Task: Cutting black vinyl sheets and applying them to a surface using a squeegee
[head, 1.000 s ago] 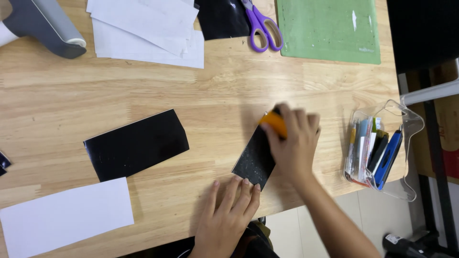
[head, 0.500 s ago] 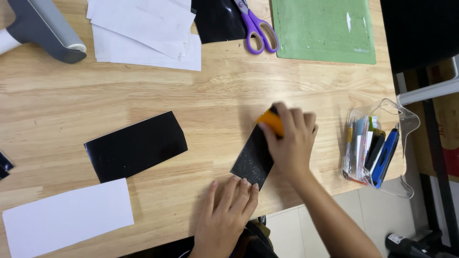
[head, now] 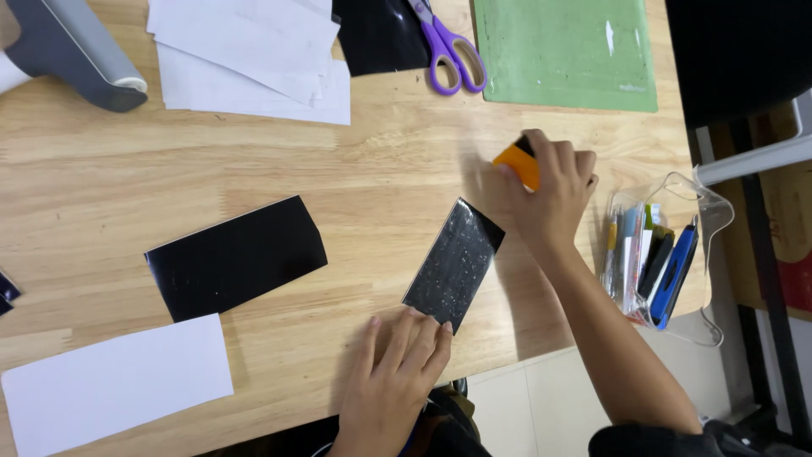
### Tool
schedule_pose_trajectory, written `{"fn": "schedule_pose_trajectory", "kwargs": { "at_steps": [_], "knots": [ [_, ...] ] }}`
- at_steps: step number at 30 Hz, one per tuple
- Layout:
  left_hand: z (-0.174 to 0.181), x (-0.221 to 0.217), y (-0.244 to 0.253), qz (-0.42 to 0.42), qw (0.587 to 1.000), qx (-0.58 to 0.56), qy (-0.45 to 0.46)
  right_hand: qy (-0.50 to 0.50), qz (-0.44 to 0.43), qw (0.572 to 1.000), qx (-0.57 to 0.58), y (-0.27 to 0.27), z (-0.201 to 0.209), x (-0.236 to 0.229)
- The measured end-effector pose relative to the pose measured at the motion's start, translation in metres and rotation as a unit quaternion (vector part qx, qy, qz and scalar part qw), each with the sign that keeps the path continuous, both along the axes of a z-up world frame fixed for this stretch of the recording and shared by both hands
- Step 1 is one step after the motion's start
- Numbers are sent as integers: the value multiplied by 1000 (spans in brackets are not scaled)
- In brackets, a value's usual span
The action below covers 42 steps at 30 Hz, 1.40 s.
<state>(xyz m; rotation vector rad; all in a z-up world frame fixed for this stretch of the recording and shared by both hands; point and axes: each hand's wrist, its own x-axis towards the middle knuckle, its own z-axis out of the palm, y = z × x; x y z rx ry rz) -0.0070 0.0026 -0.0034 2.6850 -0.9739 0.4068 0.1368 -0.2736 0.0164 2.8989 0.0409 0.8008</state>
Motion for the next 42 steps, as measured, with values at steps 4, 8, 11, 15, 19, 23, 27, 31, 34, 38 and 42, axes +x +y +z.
{"fn": "schedule_pose_trajectory", "kwargs": {
  "at_steps": [4, 8, 11, 15, 19, 23, 27, 31, 34, 38, 42],
  "knots": [
    [-1, 2, 5, -39, 997, -36, 64, -55, 32, 973, 222, 11, 31, -29],
    [2, 5, 8, -49, 996, -9, 77, -82, 24, 950, 301, 16, 33, -79],
    [3, 5, 8, -48, 997, 1, 64, -73, -35, 842, 534, 21, 35, -111],
    [4, 2, 9, -48, 997, 9, 53, 155, -81, 833, 525, 31, 36, -139],
    [7, 0, 10, -41, 998, 32, 33, 185, -118, 841, 496, 34, 38, -140],
    [6, -3, 10, -35, 998, 34, 30, 174, -69, 849, 495, 32, 33, -133],
    [12, 0, 14, -56, 996, -8, 70, 180, -167, 851, 464, 39, 26, -119],
    [8, 14, -5, 38, 985, -47, 159, 241, -215, 861, 393, 46, 29, -102],
    [31, 37, -23, 130, 988, 31, 83, 240, -230, 879, 342, 56, 29, -91],
    [33, 40, -34, 149, 984, 17, 94, 251, -211, 877, 351, 67, 33, -89],
    [35, 42, -34, 139, 979, -34, 142, 247, -208, 873, 366, 62, 27, -87]
  ]
}}
